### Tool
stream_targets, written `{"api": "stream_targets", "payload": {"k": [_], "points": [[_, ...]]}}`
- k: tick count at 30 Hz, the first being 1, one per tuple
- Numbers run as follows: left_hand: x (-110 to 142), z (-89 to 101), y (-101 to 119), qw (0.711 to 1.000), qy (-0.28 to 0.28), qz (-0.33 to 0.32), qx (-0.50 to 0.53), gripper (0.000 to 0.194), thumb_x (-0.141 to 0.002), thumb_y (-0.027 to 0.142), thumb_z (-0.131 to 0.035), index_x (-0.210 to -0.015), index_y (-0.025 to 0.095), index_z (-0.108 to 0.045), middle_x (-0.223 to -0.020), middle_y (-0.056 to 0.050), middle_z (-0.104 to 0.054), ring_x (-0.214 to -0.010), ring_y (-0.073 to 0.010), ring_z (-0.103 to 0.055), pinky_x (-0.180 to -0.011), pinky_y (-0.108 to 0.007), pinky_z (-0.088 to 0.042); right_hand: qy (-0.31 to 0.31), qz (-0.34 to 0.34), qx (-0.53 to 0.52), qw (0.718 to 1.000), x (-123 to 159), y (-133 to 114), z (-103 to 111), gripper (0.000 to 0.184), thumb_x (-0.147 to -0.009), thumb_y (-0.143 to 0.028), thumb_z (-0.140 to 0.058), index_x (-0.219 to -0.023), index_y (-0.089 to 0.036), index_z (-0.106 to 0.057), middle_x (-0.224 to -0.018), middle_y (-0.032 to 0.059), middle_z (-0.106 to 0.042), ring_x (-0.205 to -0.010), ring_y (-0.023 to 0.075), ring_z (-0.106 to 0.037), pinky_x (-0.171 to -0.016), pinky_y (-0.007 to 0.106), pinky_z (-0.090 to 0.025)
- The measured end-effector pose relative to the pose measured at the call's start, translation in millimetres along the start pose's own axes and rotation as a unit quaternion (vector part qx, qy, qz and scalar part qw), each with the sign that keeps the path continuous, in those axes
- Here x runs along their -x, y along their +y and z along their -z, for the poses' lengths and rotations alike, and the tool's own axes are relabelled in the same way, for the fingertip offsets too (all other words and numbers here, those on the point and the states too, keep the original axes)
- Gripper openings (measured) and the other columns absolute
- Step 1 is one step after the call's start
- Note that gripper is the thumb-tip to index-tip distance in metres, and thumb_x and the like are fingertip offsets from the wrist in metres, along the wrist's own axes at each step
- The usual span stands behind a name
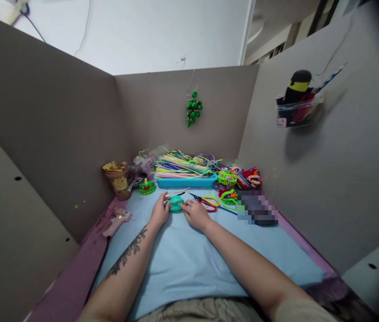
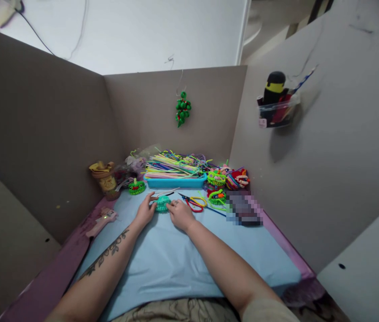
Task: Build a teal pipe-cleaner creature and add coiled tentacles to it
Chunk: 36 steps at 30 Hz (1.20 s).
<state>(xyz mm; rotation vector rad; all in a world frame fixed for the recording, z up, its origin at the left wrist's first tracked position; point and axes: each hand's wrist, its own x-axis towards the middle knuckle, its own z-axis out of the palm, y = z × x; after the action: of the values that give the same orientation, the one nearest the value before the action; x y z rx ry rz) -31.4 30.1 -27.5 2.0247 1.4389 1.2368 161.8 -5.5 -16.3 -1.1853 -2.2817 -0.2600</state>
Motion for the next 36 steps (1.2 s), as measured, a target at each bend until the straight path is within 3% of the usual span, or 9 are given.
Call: {"api": "stream_targets", "payload": {"k": [7,12,19,23,28,33,36], "points": [[-1,-0.9,-2,1.0,-0.001,0.002,0.0,0.048,-0.081,0.017,-0.046,-0.129,0.016,-0.041,-0.111,-0.01,-0.064,-0.105,-0.0219,-0.058,-0.093,-0.041,-0.043,0.003,0.002,-0.01,1.0,0,1,-1,0.033,-0.085,-0.019,-0.05,-0.115,-0.023,-0.061,-0.095,0.0076,-0.064,-0.088,0.0205,-0.053,-0.074,0.029,-0.044],[-1,3.8,-2,0.998,-0.006,0.017,0.058,0.056,-0.082,0.015,-0.041,-0.137,0.016,-0.031,-0.113,-0.011,-0.064,-0.111,-0.0202,-0.056,-0.094,-0.039,-0.043,0.048,0.0,-0.047,0.998,1,3,1,0.028,-0.087,-0.018,-0.047,-0.109,-0.021,-0.064,-0.092,0.0071,-0.063,-0.087,0.0189,-0.053,-0.074,0.028,-0.043],[-3,14.4,-1,0.984,0.176,-0.005,0.027,0.065,-0.081,0.02,-0.046,-0.141,0.022,-0.021,-0.139,-0.012,-0.038,-0.123,-0.0219,-0.044,-0.102,-0.041,-0.035,0.066,0.015,-0.073,0.995,2,-1,7,0.015,-0.086,-0.023,-0.051,-0.083,-0.018,-0.065,-0.081,0.0047,-0.06,-0.082,0.0157,-0.054,-0.075,0.025,-0.041],[-4,16.0,3,0.975,0.221,-0.021,-0.003,0.064,-0.081,0.023,-0.05,-0.139,0.017,-0.023,-0.137,-0.016,-0.036,-0.124,-0.0234,-0.04,-0.105,-0.04,-0.032,0.078,0.014,-0.057,0.995,2,-1,7,0.029,-0.085,-0.034,-0.055,-0.062,-0.017,-0.059,-0.071,0.0042,-0.06,-0.074,0.0147,-0.054,-0.068,0.024,-0.038],[0,14.1,15,0.977,0.212,-0.037,-0.011,0.059,-0.082,0.024,-0.051,-0.136,0.016,-0.028,-0.13,-0.016,-0.041,-0.122,-0.0249,-0.041,-0.104,-0.042,-0.033,0.065,0.015,-0.019,0.998,3,2,4,0.041,-0.087,-0.03,-0.05,-0.048,-0.017,-0.055,-0.051,0.0008,-0.057,-0.053,0.0103,-0.051,-0.056,0.023,-0.03],[8,15.8,38,0.982,0.183,-0.044,0.006,0.059,-0.082,0.024,-0.053,-0.135,0.02,-0.029,-0.133,-0.014,-0.04,-0.124,-0.0253,-0.039,-0.103,-0.044,-0.033,0.045,0.034,-0.006,0.998,-1,5,2,0.033,-0.082,-0.02,-0.047,-0.05,-0.018,-0.055,-0.05,0.0001,-0.057,-0.052,0.0108,-0.05,-0.054,0.024,-0.029],[13,23.8,55,0.977,0.206,-0.025,0.045,0.057,-0.082,0.024,-0.052,-0.135,0.024,-0.03,-0.134,-0.011,-0.04,-0.123,-0.024,-0.041,-0.1,-0.042,-0.037,0.025,0.073,-0.018,0.997,-3,10,1,0.026,-0.074,-0.014,-0.047,-0.048,-0.019,-0.05,-0.048,-0.0002,-0.054,-0.05,0.0111,-0.047,-0.053,0.024,-0.028]]}}
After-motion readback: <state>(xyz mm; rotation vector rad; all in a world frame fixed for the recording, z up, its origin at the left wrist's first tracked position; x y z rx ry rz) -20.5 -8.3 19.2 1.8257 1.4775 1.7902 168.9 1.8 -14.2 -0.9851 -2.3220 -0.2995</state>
